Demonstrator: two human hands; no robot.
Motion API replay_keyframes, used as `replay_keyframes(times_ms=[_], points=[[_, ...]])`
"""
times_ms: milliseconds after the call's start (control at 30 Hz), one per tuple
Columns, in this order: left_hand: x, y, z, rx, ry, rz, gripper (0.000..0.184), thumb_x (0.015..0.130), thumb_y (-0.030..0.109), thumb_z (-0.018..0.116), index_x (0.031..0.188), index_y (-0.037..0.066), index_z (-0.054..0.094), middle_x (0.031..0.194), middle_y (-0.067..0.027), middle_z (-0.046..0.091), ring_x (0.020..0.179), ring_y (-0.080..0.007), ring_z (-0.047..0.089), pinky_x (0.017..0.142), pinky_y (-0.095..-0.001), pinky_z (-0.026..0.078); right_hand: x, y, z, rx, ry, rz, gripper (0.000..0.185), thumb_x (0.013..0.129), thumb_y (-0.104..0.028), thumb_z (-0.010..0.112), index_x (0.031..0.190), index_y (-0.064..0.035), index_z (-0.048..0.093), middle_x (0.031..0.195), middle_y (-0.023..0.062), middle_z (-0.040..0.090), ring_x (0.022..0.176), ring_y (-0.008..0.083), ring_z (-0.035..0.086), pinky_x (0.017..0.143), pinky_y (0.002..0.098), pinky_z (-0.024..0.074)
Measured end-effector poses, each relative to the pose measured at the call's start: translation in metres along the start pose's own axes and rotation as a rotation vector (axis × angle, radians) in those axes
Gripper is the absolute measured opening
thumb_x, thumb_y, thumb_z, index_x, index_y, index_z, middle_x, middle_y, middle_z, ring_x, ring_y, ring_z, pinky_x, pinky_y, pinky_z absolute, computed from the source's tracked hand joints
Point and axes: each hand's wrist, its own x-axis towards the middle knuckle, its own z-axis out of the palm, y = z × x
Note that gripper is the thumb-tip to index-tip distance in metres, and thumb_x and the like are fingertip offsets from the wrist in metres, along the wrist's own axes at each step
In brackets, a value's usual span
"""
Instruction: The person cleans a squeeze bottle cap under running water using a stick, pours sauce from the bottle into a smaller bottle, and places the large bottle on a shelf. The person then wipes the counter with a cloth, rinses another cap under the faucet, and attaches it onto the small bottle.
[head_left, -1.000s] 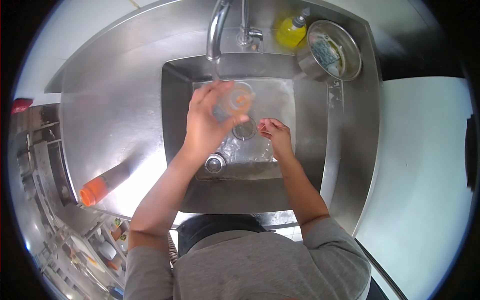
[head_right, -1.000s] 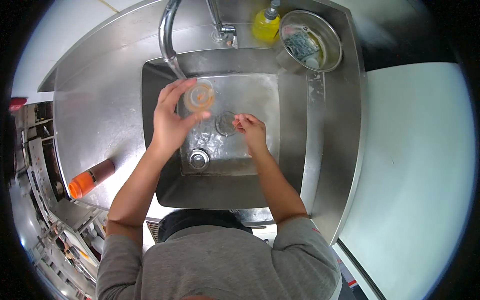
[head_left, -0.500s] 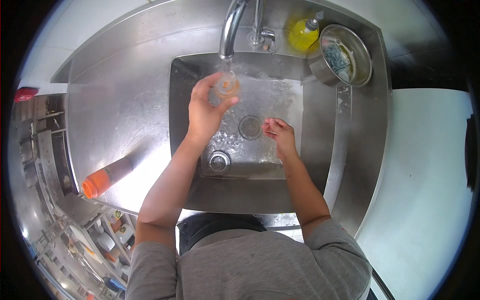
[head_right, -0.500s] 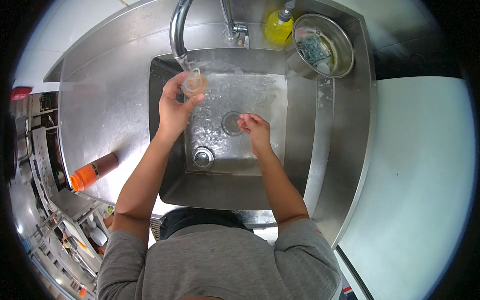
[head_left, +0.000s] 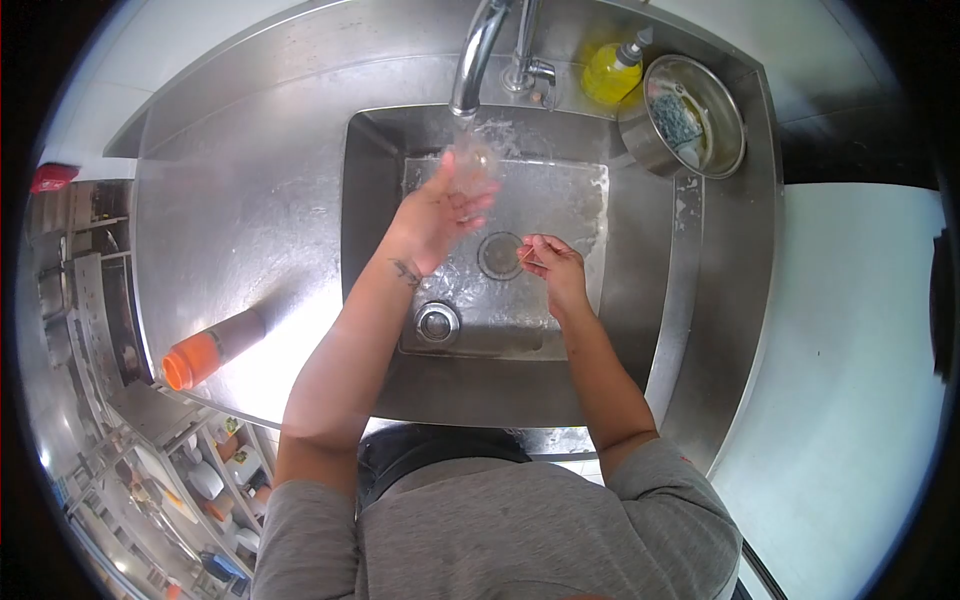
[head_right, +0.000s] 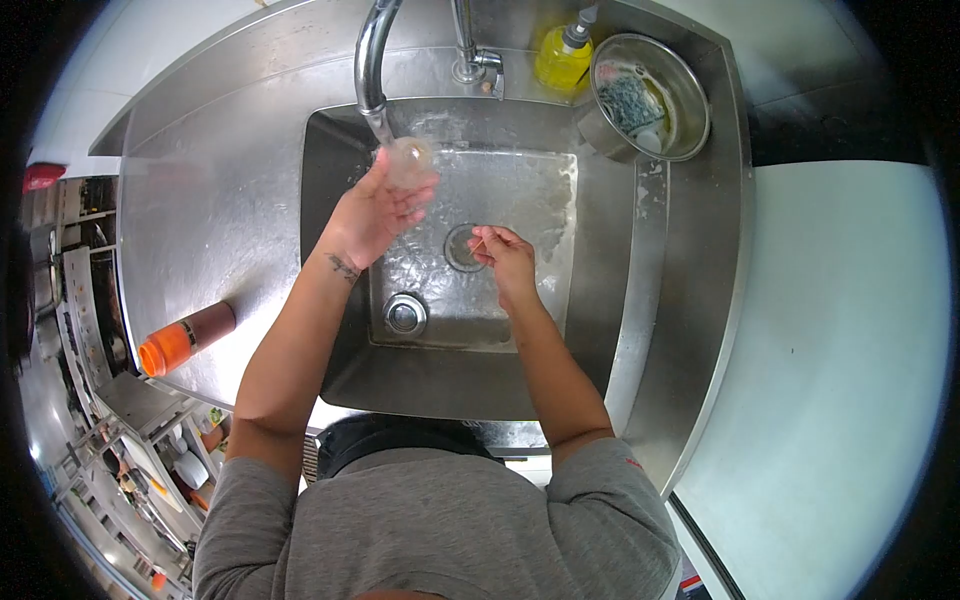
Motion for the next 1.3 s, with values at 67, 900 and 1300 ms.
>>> replay_keyframes(times_ms=[67,900,1300], points=[[0.003,0.0,-0.003,-0.302,-0.172,-0.132,0.059,0.097,0.051,0.035,0.127,0.002,0.047,0.115,-0.0151,0.06,0.098,-0.0212,0.058,0.088,-0.0349,0.045,-0.001,-0.001,0.002,-0.003,0.002,0.0,0.024,0.094,-0.024,0.057,0.099,-0.0027,0.066,0.085,0.005,0.067,0.079,0.0121,0.062,0.073,0.0259,0.0482],[0.009,-0.012,-0.003,-0.378,-0.135,-0.138,0.062,0.095,0.058,0.034,0.114,0.002,0.054,0.093,-0.0093,0.062,0.087,-0.0177,0.058,0.081,-0.0316,0.046,0.015,-0.098,0.083,-0.619,0.226,-1.158,0.016,0.07,-0.003,0.074,0.084,-0.0097,0.073,0.082,0.0064,0.065,0.081,0.0233,0.059,0.072,0.0317,0.0464],[0.0,-0.003,0.007,-0.257,-0.038,-0.023,0.056,0.096,0.054,0.037,0.117,0.005,0.053,0.1,-0.0078,0.061,0.093,-0.0161,0.057,0.084,-0.0303,0.045,0.007,-0.108,0.093,-0.754,-0.062,-1.236,0.01,0.065,-0.004,0.074,0.069,-0.0064,0.065,0.071,0.0051,0.058,0.071,0.0254,0.053,0.062,0.036,0.0433]])
